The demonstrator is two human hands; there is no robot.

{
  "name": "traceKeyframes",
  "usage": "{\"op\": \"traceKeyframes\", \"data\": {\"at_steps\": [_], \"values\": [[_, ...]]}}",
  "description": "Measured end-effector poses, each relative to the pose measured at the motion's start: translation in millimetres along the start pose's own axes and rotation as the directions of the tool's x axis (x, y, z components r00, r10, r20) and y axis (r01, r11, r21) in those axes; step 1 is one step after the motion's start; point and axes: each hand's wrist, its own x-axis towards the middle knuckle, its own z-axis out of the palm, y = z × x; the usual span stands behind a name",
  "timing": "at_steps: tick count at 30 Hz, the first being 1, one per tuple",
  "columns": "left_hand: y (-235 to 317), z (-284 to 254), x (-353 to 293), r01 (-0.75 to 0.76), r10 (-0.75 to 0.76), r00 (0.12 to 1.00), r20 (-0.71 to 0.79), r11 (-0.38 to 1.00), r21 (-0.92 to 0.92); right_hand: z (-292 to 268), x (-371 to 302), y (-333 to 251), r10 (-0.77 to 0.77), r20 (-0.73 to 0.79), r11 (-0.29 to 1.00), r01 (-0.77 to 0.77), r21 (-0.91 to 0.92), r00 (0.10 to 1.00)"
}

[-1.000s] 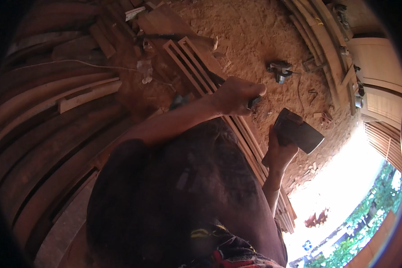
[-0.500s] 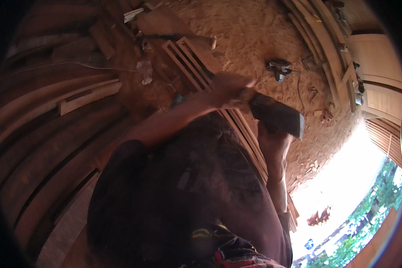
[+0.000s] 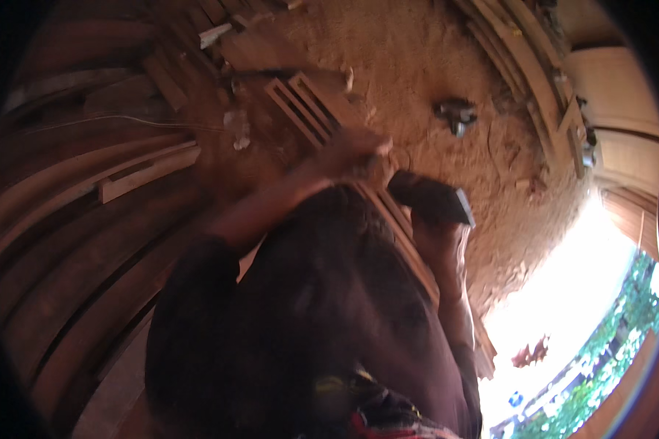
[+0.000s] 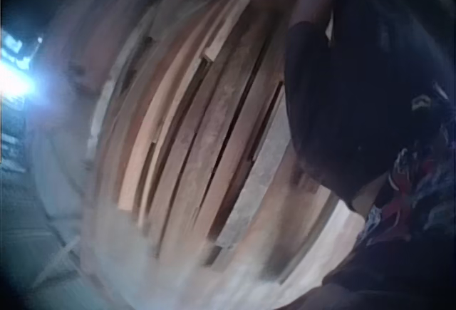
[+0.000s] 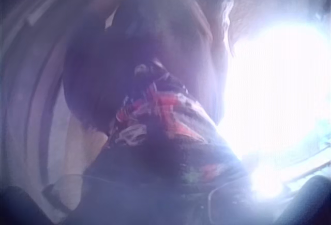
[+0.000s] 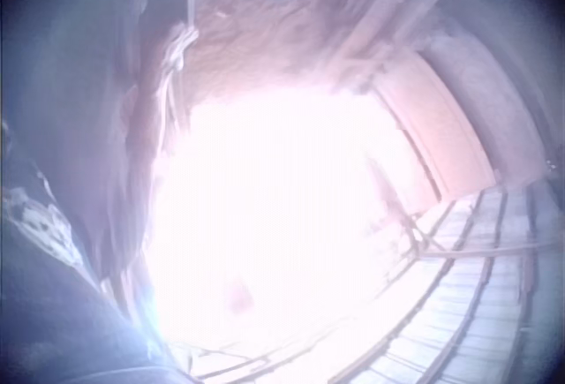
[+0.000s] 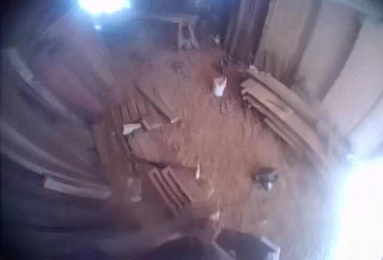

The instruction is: The person uses a hand axe to repeatedly strike and shape a small piece of wood held in the left hand. The person occasionally pauses to inspect the wood and adjust grip while continuing to chip away at its surface.

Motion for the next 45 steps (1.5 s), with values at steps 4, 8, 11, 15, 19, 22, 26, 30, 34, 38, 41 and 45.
{"op": "traceKeyframes", "data": {"at_steps": [4,8,11,15,19,22,26,30,34,38,41,45], "values": [[2,-70,57,-0.134,0.156,0.987,0.033,0.696,0.705,1,7,7,0.078,-0.222,0.996,-0.066,0.063,0.972],[33,-105,108,0.421,-0.451,0.865,-0.219,0.891,-0.172,-4,11,5,0.177,-0.259,0.984,-0.178,0.020,0.950],[21,-110,111,0.403,-0.426,0.892,-0.149,0.901,-0.160,-5,5,-7,0.343,-0.216,0.936,-0.315,0.156,0.914],[26,-105,113,0.482,-0.491,0.868,-0.074,0.869,-0.111,12,-8,-2,0.495,-0.241,0.859,-0.430,0.276,0.835],[23,-100,110,0.428,-0.431,0.900,-0.069,0.902,-0.049,21,-20,1,0.529,-0.263,0.844,-0.469,0.259,0.807],[22,-95,111,0.356,-0.358,0.932,-0.051,0.933,-0.044,20,-19,-10,0.560,-0.273,0.825,-0.496,0.271,0.782],[34,-89,117,0.388,-0.391,0.920,0.004,0.912,-0.133,27,-26,-6,0.560,-0.283,0.827,-0.504,0.248,0.779],[29,-89,114,0.370,-0.369,0.929,0.044,0.929,-0.016,28,-28,-7,0.532,-0.278,0.842,-0.465,0.275,0.800],[30,-83,110,0.344,-0.344,0.939,0.012,0.938,0.041,31,-34,-4,0.498,-0.301,0.866,-0.449,0.220,0.813],[29,-82,106,0.361,-0.363,0.931,0.015,0.928,0.089,28,-32,-4,0.479,-0.311,0.876,-0.426,0.226,0.821],[32,-78,108,0.312,-0.313,0.950,-0.005,0.948,0.064,26,-31,-4,0.481,-0.309,0.871,-0.409,0.271,0.820],[33,-78,110,0.327,-0.329,0.944,0.008,0.941,0.088,25,-33,-3,0.452,-0.316,0.889,-0.393,0.234,0.834]]}}
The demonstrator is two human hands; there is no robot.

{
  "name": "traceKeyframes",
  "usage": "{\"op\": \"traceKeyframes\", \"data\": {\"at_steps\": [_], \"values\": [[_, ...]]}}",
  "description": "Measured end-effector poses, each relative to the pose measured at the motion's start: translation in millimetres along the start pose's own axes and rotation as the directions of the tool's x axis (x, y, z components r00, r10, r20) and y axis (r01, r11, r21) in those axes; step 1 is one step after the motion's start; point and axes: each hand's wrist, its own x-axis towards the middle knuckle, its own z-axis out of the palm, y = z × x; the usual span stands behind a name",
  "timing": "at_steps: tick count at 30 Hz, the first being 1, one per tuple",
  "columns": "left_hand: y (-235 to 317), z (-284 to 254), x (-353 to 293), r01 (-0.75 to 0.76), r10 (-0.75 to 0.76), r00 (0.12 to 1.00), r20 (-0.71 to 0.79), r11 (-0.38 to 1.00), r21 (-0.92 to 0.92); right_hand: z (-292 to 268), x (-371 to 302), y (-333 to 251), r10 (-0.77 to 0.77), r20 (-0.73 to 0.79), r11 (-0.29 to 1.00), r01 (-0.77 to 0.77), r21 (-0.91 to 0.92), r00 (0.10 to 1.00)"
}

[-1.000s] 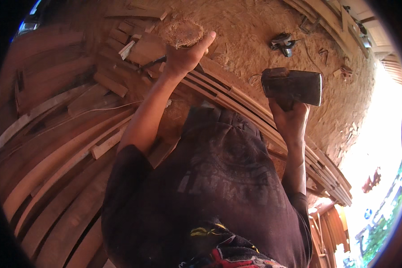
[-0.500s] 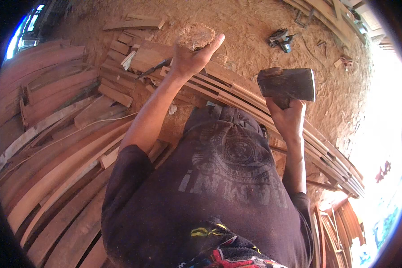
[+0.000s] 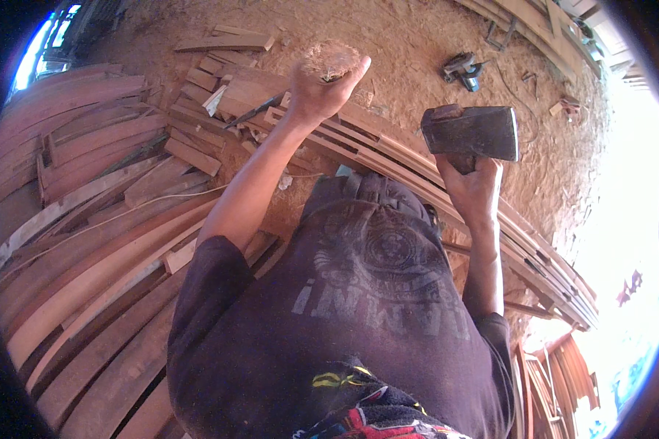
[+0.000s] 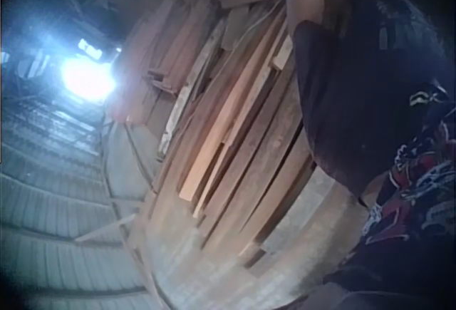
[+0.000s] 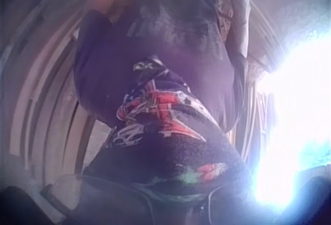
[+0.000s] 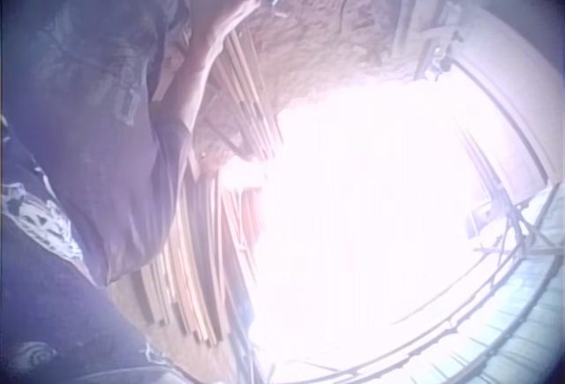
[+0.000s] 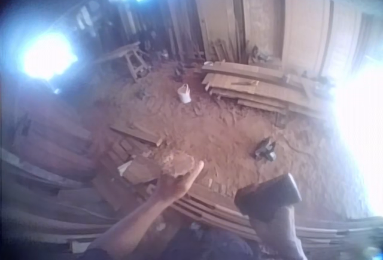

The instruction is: The person uses a hand axe to repeatedly strike and shape a small piece of wood held in the left hand. The person occasionally pauses to inspect the wood and adjust grip while continuing to chip away at its surface.

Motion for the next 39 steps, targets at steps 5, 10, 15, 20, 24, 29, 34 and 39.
{"op": "traceKeyframes", "data": {"at_steps": [5,10,15,20,24,29,34,39], "values": [[-5,3,-2,-0.051,0.050,0.999,0.019,0.997,0.057,-1,-1,-2,0.077,0.034,0.997,-0.077,0.016,0.996],[0,1,0,-0.142,0.134,0.989,0.060,0.977,0.159,0,6,0,-0.045,-0.043,0.999,0.046,0.020,0.998],[-7,0,-4,-0.284,0.277,0.959,0.065,0.924,0.258,-1,39,-48,-0.126,-0.245,0.961,0.180,0.209,0.961],[-19,-2,-10,-0.432,0.433,0.897,0.088,0.819,0.377,31,68,-86,-0.322,0.124,0.937,0.335,-0.102,0.939],[-22,-6,-38,-0.344,0.348,0.937,0.027,0.906,0.245,36,78,-100,-0.433,0.183,0.865,0.464,-0.191,0.883],[-28,-8,-35,-0.209,0.194,0.978,0.081,0.946,0.248,39,65,-112,-0.443,0.120,0.876,0.458,-0.154,0.888],[-47,-10,-36,-0.219,0.219,0.976,0.012,0.971,0.093,51,75,-113,-0.378,0.321,0.832,0.470,-0.293,0.869],[-55,0,-47,-0.228,0.228,0.972,-0.048,0.974,0.011,35,58,-127,-0.485,0.146,0.847,0.505,-0.166,0.862]]}}
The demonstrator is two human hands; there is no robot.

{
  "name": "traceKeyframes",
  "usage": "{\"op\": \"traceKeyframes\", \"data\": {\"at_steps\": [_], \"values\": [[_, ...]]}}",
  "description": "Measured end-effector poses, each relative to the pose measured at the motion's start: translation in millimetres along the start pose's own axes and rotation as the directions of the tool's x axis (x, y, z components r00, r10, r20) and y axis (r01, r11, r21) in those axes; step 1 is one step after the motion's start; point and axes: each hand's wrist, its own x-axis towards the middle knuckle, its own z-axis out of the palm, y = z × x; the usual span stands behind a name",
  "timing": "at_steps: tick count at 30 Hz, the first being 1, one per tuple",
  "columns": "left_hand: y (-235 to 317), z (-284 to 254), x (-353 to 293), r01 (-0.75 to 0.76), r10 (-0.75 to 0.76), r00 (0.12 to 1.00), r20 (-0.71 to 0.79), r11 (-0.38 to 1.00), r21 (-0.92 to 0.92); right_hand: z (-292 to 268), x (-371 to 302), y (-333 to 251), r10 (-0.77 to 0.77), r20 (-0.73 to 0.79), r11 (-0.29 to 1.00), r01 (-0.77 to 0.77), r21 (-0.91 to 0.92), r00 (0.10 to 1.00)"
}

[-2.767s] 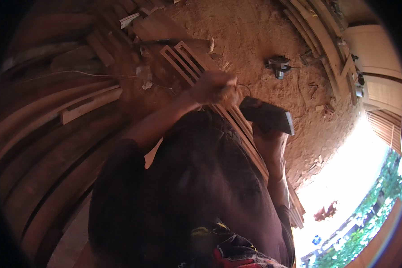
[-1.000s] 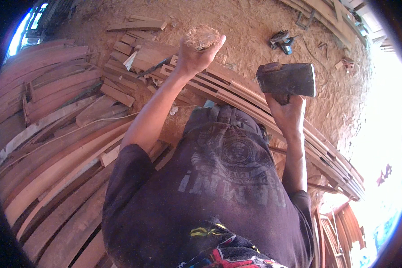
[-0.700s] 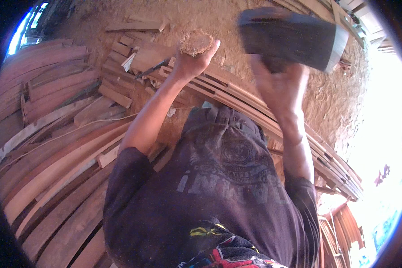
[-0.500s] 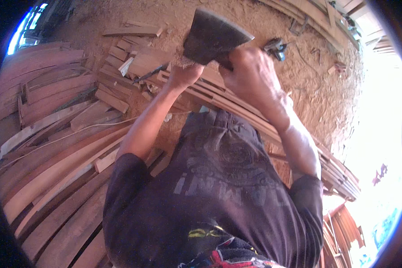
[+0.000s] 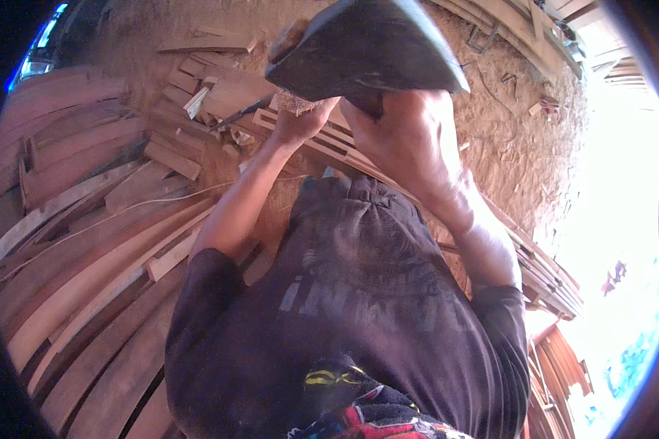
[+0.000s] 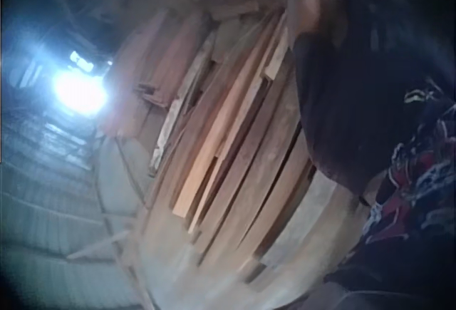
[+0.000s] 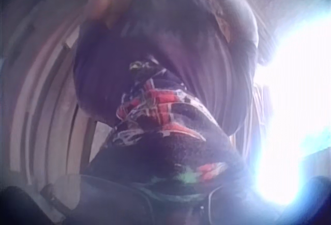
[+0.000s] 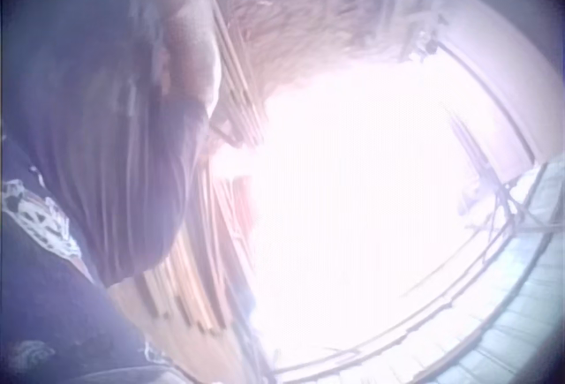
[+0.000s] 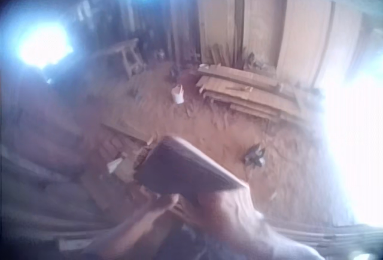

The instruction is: The person uses a hand axe to repeatedly strike and shape a small piece of wood held in the left hand. The person occasionally pauses to inspect the wood and adjust grip while continuing to chip away at its surface.

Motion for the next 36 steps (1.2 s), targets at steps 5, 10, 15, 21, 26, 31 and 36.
{"op": "traceKeyframes", "data": {"at_steps": [5,10,15,21,26,31,36], "values": [[-34,-3,-16,-0.083,0.055,0.993,0.106,0.957,0.278,33,1,12,0.081,0.234,0.987,-0.046,-0.152,0.969],[-23,-16,6,0.386,-0.440,0.881,-0.175,0.881,-0.275,21,2,33,0.053,0.105,0.998,-0.048,-0.048,0.993],[30,-18,48,0.358,-0.449,0.891,-0.064,0.784,-0.507,-10,-16,33,0.314,-0.002,0.945,-0.312,0.100,0.949],[40,-4,54,0.417,-0.461,0.887,0.033,0.768,-0.487,-15,-39,56,0.437,0.026,0.892,-0.438,0.110,0.899],[35,7,50,0.413,-0.458,0.889,-0.013,0.813,-0.409,-9,-54,69,0.452,0.030,0.883,-0.453,0.122,0.891],[24,8,49,0.429,-0.463,0.886,0.004,0.818,-0.384,-9,-53,67,0.478,0.060,0.865,-0.482,0.142,0.876],[25,8,52,0.387,-0.422,0.905,-0.044,0.863,-0.325,-7,-49,67,0.480,0.075,0.861,-0.486,0.148,0.874]]}}
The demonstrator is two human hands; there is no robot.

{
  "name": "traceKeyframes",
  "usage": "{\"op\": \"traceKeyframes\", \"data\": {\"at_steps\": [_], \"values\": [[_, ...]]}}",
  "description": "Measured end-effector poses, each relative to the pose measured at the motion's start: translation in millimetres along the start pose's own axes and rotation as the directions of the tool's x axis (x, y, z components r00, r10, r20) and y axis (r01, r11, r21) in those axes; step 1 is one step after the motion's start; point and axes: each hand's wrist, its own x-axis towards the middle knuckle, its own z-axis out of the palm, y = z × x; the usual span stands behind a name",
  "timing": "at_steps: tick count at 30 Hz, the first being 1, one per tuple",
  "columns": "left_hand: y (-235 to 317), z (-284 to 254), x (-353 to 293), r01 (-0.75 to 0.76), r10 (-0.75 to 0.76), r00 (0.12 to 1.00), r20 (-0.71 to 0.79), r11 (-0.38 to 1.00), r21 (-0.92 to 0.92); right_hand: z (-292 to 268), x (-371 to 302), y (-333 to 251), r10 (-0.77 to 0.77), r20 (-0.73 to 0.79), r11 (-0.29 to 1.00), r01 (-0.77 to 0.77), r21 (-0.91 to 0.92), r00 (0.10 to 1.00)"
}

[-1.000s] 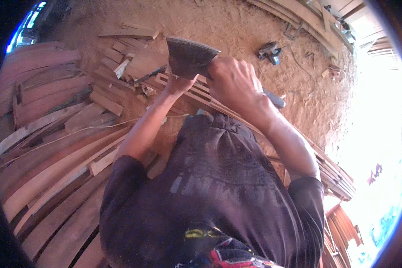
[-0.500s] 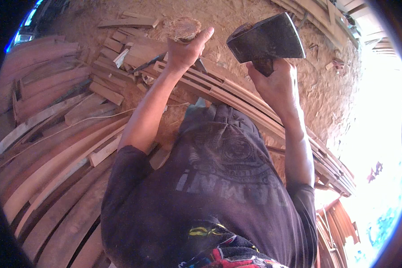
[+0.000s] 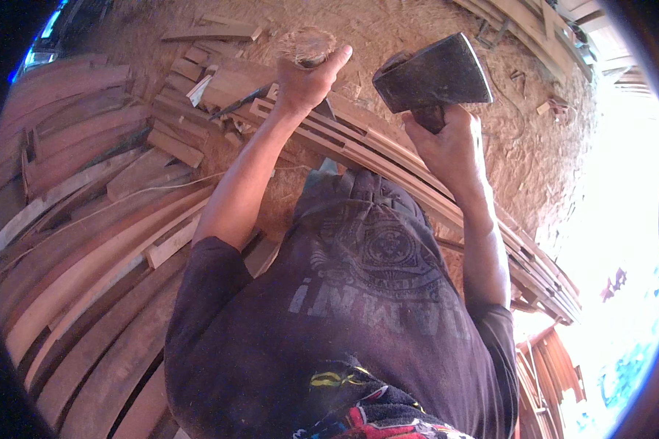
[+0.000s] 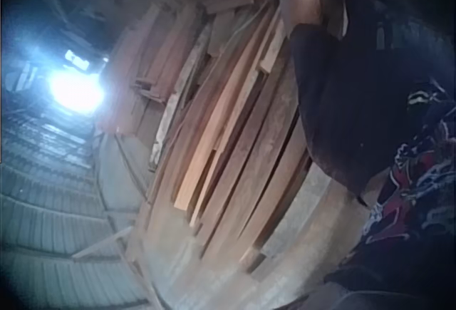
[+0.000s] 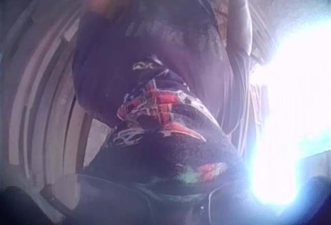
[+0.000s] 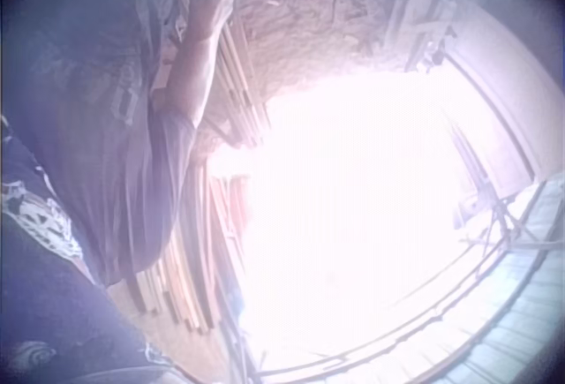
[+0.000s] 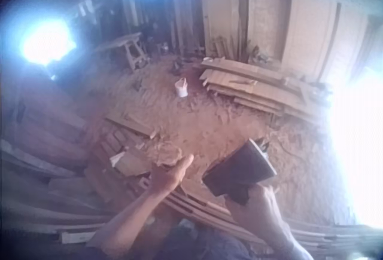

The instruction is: The person uses a hand axe to repeatedly strike and shape a small piece of wood held in the left hand. The person occasionally pauses to inspect the wood and adjust grip while continuing to chip away at its surface.

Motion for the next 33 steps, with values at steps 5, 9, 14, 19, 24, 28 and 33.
{"op": "traceKeyframes", "data": {"at_steps": [5,9,14,19,24,28,33], "values": [[-8,1,1,0.034,-0.033,0.999,-0.025,0.999,0.029,-2,8,-5,-0.004,0.017,0.999,0.005,-0.045,1.000],[-9,0,-1,-0.042,0.044,0.999,-0.017,0.994,0.098,-7,25,-22,-0.219,-0.086,0.976,0.217,-0.032,0.972],[-3,2,-9,-0.164,0.181,0.983,-0.037,0.948,0.271,-11,38,-82,-0.414,0.010,0.908,0.413,-0.069,0.910],[-10,-3,-17,-0.277,0.304,0.952,-0.030,0.900,0.337,11,50,-78,-0.560,0.130,0.768,0.571,-0.289,0.818],[3,-5,-33,-0.180,0.204,0.974,-0.098,0.962,0.206,-9,43,-110,-0.591,0.090,0.789,0.598,-0.140,0.801],[-8,-7,-36,-0.308,0.329,0.944,-0.010,0.894,0.324,8,34,-95,-0.474,0.269,0.770,0.543,-0.336,0.839],[-24,-9,-41,-0.327,0.357,0.933,0.045,0.789,0.520,9,38,-84,-0.587,0.188,0.723,0.614,-0.317,0.787]]}}
